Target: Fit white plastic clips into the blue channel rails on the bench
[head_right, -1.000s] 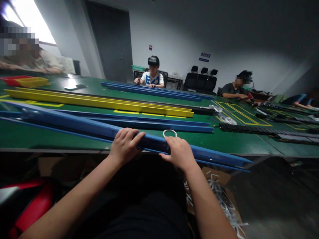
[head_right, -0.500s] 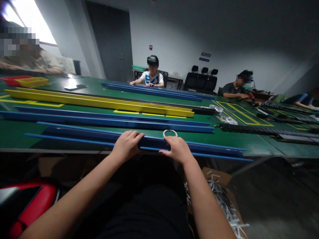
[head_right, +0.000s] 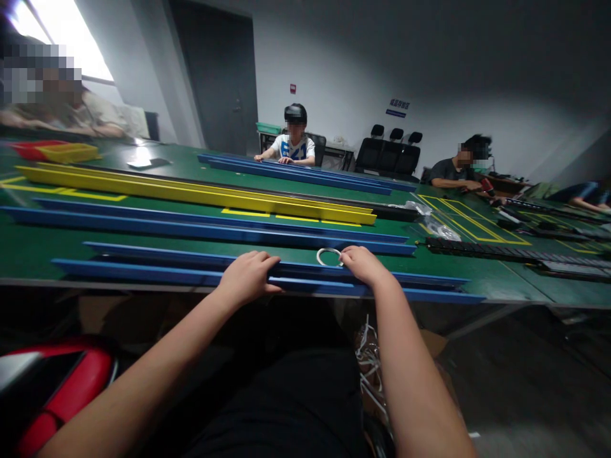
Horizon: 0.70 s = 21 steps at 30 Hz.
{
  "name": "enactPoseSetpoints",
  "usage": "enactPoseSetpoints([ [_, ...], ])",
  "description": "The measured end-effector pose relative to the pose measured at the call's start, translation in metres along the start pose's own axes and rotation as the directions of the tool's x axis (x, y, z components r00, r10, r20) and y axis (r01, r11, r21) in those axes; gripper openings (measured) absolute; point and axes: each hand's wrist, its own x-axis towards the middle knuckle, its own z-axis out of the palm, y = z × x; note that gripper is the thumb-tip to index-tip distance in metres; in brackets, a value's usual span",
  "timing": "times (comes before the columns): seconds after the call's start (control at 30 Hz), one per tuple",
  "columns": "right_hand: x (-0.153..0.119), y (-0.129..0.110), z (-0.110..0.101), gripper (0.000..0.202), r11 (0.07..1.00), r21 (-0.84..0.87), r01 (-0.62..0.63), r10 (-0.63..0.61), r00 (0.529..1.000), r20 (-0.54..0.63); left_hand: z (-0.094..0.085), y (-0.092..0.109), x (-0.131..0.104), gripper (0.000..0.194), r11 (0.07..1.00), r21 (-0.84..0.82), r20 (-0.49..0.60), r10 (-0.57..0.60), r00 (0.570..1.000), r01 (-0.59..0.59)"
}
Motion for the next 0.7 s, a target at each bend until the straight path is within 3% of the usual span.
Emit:
enactPoseSetpoints([
  [0.07,0.007,0.017,-0.006,0.033,0.997,0.075,-0.03,0.02,0.99,0.141,0.0,0.001,-0.001,0.07,1.0,0.018,-0.006,0.002,1.0,-0.002],
  [0.13,0.015,0.028,-0.008,0.04,0.995,0.098,0.011,-0.032,0.978,0.206,0.0,0.001,-0.002,0.069,1.0,0.028,-0.008,0.006,1.0,-0.005],
  [0.3,0.036,0.024,-0.008,0.028,0.989,-0.124,0.084,-0.036,0.936,0.349,0.001,0.001,-0.002,0.069,1.0,0.024,-0.017,0.015,1.0,-0.015],
  [0.37,0.039,0.017,-0.009,0.02,0.968,-0.226,0.107,-0.023,0.937,0.348,0.002,0.001,-0.001,0.07,1.0,0.019,-0.019,0.003,1.0,-0.002],
  [0.43,0.038,0.011,-0.011,0.016,0.952,-0.256,0.17,-0.089,0.95,0.3,0.003,0.001,-0.001,0.07,1.0,0.016,-0.016,-0.015,1.0,0.015],
  [0.57,0.032,0.011,-0.013,0.018,0.943,-0.138,0.304,-0.266,0.934,0.24,0.004,0.002,0.0,0.07,0.999,0.017,0.003,-0.03,1.0,0.03],
  [0.7,0.036,0.02,-0.012,0.032,0.966,-0.162,0.2,-0.136,0.932,0.336,0.006,0.002,0.0,0.07,0.999,0.032,0.02,-0.029,0.999,0.029],
])
